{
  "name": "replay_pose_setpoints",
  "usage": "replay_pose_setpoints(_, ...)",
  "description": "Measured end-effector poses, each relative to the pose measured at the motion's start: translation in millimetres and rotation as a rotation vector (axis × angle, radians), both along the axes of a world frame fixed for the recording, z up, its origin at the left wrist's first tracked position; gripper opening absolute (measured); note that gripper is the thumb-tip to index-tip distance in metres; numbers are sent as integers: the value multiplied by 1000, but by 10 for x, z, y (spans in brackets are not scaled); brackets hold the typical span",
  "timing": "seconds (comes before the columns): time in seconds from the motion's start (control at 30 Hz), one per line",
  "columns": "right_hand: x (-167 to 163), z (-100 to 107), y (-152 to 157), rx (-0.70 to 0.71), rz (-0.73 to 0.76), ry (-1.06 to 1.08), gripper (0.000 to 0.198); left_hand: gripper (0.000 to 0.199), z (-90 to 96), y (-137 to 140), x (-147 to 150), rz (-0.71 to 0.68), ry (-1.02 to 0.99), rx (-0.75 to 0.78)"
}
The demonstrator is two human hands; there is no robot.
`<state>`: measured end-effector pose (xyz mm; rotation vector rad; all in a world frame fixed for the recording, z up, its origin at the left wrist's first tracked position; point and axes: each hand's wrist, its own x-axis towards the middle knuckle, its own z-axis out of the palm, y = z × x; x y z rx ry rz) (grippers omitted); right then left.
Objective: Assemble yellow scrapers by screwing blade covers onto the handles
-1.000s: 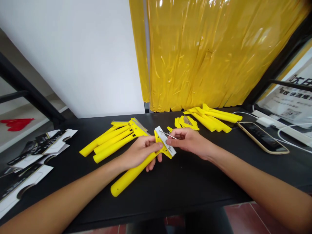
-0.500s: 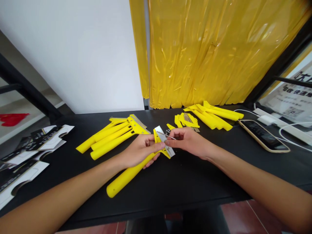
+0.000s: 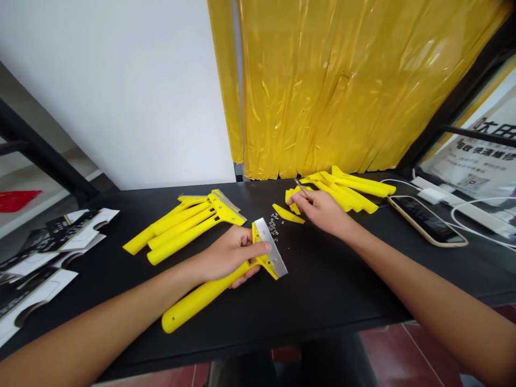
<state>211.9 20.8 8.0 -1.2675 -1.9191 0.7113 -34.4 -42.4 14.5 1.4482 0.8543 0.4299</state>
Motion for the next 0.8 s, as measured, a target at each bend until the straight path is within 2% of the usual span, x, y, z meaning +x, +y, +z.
replay_pose_setpoints(0.03, 24, -31, 42, 78, -2, -122, 31, 41, -5, -5, 3, -6, 8, -4)
replay_pose_setpoints(0.1, 38, -98, 93, 138, 0, -344, 26, 40, -15, -4, 6, -11, 13, -2)
replay_pose_setpoints(0.2, 12, -169, 112, 135, -30, -551, 26, 39, -34, 11, 0, -11, 26, 8)
replay_pose_setpoints(0.27, 0, -188, 117, 119, -52, -588, 28, 38, -45, 17, -5, -18, 35, 8)
replay_pose_setpoints(0.33, 11, -190, 129, 76, -61, -547, 26, 37, -51, 16, -7, -21, 35, 7)
replay_pose_setpoints(0.43, 58, -164, 148, 34, -23, -358, 20, 38, -49, 14, -3, -16, 28, 15)
replay_pose_setpoints(0.63, 55, -40, 35, 140, -7, 136, 20, 37, -47, 38, 0, 30, -6, -11)
replay_pose_setpoints(0.8, -71, -20, -113, 87, 26, 270, 20, 37, -57, 50, -1, 97, -30, -34)
